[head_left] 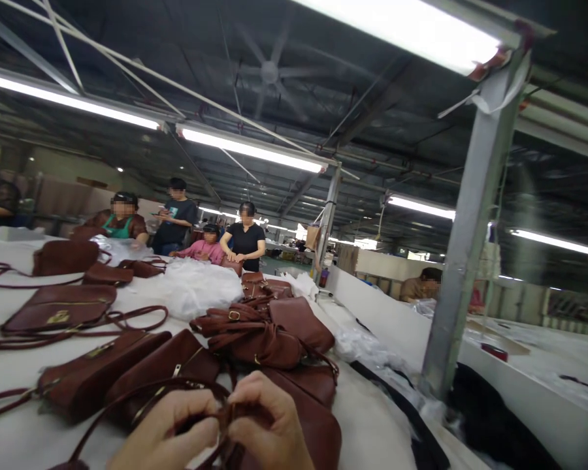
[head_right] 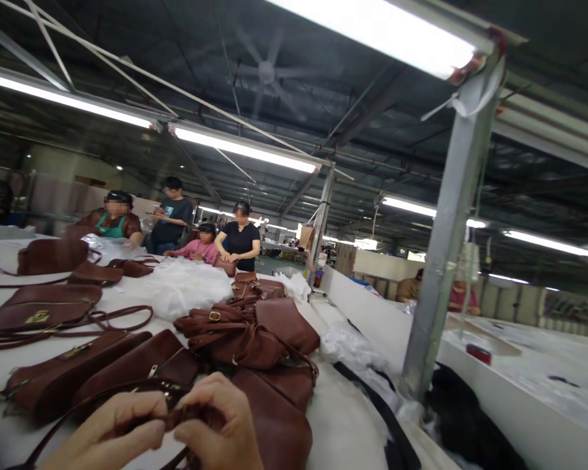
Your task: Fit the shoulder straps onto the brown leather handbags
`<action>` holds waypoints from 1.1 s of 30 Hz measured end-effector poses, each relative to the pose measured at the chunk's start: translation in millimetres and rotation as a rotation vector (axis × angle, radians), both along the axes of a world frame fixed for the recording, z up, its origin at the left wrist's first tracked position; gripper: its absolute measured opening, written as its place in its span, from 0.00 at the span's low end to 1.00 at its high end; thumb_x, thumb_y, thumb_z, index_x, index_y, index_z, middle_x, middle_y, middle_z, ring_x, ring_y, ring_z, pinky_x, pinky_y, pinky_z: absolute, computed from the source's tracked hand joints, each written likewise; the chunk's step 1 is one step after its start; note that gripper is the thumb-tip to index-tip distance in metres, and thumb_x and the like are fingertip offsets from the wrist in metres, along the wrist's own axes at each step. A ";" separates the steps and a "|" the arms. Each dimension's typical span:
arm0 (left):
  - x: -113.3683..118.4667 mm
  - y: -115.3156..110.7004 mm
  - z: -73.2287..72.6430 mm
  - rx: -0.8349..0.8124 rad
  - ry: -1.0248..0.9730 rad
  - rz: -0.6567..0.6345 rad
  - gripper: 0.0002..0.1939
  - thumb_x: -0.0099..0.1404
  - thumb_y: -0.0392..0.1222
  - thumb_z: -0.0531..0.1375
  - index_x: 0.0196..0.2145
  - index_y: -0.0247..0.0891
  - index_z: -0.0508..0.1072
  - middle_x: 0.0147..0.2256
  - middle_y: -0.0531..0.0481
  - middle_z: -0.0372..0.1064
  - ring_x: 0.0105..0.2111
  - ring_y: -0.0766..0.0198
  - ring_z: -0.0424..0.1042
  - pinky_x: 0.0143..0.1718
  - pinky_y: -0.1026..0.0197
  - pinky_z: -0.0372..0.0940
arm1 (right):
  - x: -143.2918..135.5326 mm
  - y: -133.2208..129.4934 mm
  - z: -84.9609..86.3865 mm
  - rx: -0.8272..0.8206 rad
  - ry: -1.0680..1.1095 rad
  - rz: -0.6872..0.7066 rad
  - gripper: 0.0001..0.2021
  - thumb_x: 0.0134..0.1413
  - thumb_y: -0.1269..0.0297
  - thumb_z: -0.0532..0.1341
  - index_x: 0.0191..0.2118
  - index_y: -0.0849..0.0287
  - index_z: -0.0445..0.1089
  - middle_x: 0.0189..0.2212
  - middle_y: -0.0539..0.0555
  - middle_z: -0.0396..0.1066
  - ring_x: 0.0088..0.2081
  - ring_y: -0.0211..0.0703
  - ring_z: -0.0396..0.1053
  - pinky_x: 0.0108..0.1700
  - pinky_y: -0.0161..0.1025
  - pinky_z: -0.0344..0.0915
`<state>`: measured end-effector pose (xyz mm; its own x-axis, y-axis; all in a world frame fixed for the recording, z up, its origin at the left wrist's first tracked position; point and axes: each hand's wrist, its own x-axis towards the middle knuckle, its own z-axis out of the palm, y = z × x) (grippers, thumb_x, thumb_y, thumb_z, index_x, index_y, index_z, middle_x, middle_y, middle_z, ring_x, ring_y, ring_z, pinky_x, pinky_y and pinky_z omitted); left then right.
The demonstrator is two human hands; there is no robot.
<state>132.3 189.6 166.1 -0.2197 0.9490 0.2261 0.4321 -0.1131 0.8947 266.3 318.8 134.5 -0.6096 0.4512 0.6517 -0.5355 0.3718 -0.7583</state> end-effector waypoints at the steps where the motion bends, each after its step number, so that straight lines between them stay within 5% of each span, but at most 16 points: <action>1: -1.5 -0.2 5.0 -0.007 0.014 -0.002 0.16 0.56 0.54 0.58 0.23 0.39 0.66 0.24 0.55 0.59 0.29 0.62 0.60 0.32 0.64 0.59 | 0.9 -0.2 -0.1 -0.066 -0.012 -0.004 0.10 0.39 0.67 0.74 0.32 0.55 0.80 0.29 0.49 0.70 0.31 0.39 0.66 0.33 0.34 0.60; 5: -3.9 -1.5 16.3 -0.023 -0.032 -0.022 0.17 0.56 0.57 0.57 0.24 0.39 0.65 0.22 0.58 0.54 0.25 0.65 0.54 0.27 0.65 0.53 | 9.2 -2.6 4.1 -0.204 -0.080 -0.005 0.11 0.37 0.68 0.74 0.31 0.56 0.77 0.25 0.47 0.70 0.28 0.38 0.63 0.31 0.34 0.59; 11: -0.5 -0.8 10.2 0.046 0.049 0.024 0.12 0.59 0.49 0.55 0.23 0.39 0.65 0.22 0.58 0.57 0.26 0.65 0.56 0.29 0.63 0.52 | 9.9 -8.8 8.1 -0.115 -0.079 -0.037 0.09 0.42 0.65 0.73 0.32 0.56 0.76 0.27 0.48 0.69 0.30 0.39 0.63 0.32 0.34 0.60; 17: 7.5 -3.6 8.4 0.027 0.065 0.072 0.11 0.59 0.48 0.53 0.24 0.40 0.63 0.24 0.56 0.58 0.27 0.63 0.59 0.30 0.63 0.54 | -5.2 -15.3 -7.7 -0.055 -0.145 0.004 0.06 0.47 0.66 0.70 0.34 0.57 0.76 0.30 0.49 0.69 0.32 0.40 0.65 0.35 0.35 0.62; 23: -5.7 1.9 4.4 0.013 0.088 0.069 0.11 0.58 0.48 0.53 0.24 0.39 0.64 0.22 0.58 0.56 0.25 0.64 0.57 0.27 0.63 0.51 | 1.6 -8.1 -3.3 0.058 -0.090 -0.264 0.10 0.43 0.75 0.66 0.34 0.55 0.77 0.33 0.49 0.70 0.34 0.39 0.66 0.35 0.33 0.62; 27: -5.7 1.7 5.7 0.018 0.031 0.041 0.10 0.58 0.46 0.54 0.24 0.38 0.67 0.21 0.58 0.57 0.24 0.65 0.57 0.27 0.64 0.52 | 5.7 -11.5 -1.4 -0.024 -0.159 -0.256 0.07 0.43 0.72 0.70 0.30 0.58 0.73 0.25 0.46 0.68 0.28 0.37 0.64 0.31 0.33 0.61; 33: -1.8 -2.2 8.1 0.002 0.103 0.026 0.09 0.58 0.42 0.55 0.23 0.37 0.69 0.23 0.57 0.63 0.27 0.65 0.61 0.30 0.65 0.55 | 4.1 -16.6 -3.0 0.037 -0.271 -0.175 0.08 0.45 0.70 0.71 0.31 0.58 0.71 0.27 0.47 0.70 0.29 0.38 0.65 0.33 0.34 0.62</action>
